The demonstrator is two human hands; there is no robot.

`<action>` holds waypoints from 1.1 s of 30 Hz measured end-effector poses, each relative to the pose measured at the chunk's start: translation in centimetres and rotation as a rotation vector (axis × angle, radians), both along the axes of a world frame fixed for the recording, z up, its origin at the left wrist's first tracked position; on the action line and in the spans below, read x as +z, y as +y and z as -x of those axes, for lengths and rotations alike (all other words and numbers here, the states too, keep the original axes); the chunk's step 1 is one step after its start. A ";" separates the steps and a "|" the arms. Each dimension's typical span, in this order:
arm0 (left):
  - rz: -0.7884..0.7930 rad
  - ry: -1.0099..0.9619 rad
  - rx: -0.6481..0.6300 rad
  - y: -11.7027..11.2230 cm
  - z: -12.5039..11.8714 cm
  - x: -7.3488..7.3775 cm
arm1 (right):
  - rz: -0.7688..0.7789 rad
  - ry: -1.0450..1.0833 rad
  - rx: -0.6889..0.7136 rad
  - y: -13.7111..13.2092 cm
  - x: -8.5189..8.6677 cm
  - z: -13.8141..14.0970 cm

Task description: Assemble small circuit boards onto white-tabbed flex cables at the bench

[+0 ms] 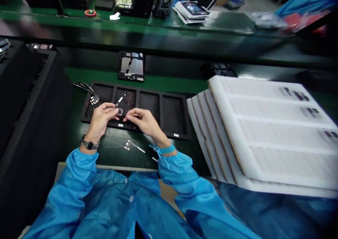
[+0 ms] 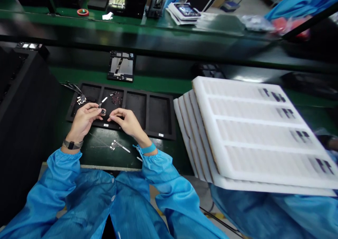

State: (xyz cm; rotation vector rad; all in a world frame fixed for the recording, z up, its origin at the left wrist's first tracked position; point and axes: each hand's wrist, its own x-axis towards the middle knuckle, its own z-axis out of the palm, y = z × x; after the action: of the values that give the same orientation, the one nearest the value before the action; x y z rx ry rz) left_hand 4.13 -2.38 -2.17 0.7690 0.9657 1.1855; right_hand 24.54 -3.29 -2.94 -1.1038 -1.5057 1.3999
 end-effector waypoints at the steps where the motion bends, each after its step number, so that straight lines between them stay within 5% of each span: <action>1: 0.003 0.011 -0.008 0.0 -0.1 -0.1 | -0.008 -0.003 -0.004 -0.1 0.0 0.1; 27: -0.040 0.134 -0.044 -0.2 -0.9 -0.4 | -0.034 0.049 -0.077 -0.5 -0.3 0.7; 33: -0.060 0.181 -0.063 -0.3 -0.8 -0.4 | 0.005 0.029 -0.001 -0.3 0.2 0.1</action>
State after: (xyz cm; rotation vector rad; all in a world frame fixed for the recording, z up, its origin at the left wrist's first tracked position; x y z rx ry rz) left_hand 4.93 -2.65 -2.57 0.9609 1.0506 1.1078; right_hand 24.45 -3.62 -2.74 -1.0830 -1.4818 1.4133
